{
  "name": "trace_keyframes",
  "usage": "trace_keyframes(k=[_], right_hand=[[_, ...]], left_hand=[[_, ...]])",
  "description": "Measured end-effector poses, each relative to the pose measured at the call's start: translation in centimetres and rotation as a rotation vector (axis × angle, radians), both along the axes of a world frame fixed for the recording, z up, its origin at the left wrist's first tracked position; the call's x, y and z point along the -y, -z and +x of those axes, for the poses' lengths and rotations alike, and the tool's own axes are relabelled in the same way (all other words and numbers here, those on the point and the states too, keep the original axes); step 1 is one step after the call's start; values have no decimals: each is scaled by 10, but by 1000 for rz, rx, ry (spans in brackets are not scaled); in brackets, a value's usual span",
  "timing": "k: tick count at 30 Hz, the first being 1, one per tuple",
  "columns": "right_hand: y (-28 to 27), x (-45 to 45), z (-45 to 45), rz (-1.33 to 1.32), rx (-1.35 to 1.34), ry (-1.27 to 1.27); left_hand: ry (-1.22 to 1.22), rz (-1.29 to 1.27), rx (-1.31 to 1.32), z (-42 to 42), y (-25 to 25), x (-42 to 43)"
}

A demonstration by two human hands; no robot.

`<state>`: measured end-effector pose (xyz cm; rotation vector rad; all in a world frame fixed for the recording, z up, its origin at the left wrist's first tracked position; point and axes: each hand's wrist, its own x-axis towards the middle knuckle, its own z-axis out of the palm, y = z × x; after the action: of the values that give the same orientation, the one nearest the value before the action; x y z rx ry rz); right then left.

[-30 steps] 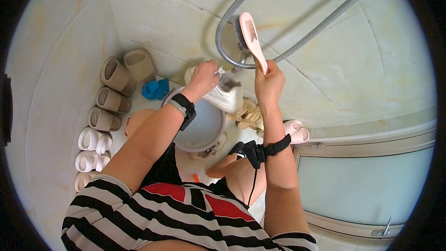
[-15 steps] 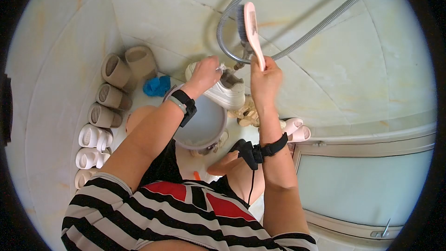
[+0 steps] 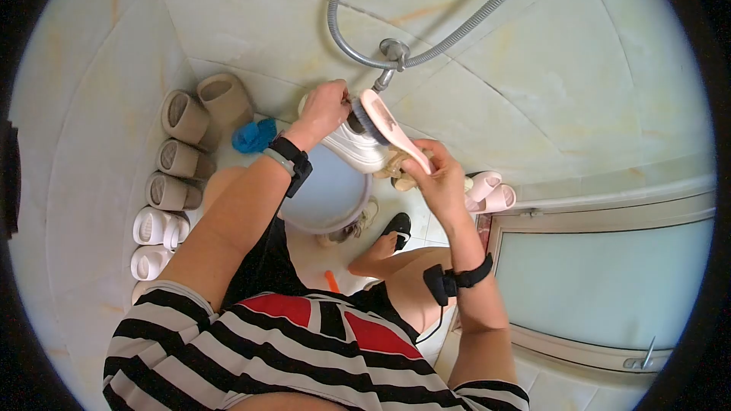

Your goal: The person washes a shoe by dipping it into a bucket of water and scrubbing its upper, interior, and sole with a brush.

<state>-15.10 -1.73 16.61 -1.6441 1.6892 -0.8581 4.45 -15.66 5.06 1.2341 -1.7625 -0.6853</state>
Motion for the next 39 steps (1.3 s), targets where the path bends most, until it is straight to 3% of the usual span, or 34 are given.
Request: trace_keyframes(k=[2,4,6,11,14,20,23,26,28,29,30,32,33,34,36,39], right_hand=[[-9,-5,-8,92,-109,42],[-13,2,-14,-9,-316,-127],[-13,8,-10,-64,-332,-155],[-25,29,13,84,-743,-304],[1,48,22,129,-752,-284],[89,65,30,-67,-318,-48],[108,52,25,135,331,116],[106,29,24,223,545,266],[105,21,23,229,663,264],[98,18,25,247,715,301],[91,16,27,265,766,337],[84,15,24,324,757,352],[81,16,23,348,814,342],[77,17,23,373,868,332],[66,22,26,406,907,309],[48,23,36,445,814,240]], left_hand=[[12,-58,57,1,3,0],[27,-63,68,-1,5,0],[39,-75,81,-4,5,-2],[96,-118,63,-12,10,-12],[104,-134,60,-13,-1,-19],[165,-126,-69,-25,-5,-30],[273,-48,-84,-23,4,-24],[391,181,-169,-9,-7,-24],[-111,32,-321,-3,-6,-19],[-306,213,-459,1,-6,-18],[-307,201,-450,3,8,-13],[-381,609,-768,9,39,-12],[56,518,-661,26,14,-40],[45,522,-662,20,17,-44],[417,962,-1432,-1,16,-39],[574,964,-1651,-7,26,-45]])
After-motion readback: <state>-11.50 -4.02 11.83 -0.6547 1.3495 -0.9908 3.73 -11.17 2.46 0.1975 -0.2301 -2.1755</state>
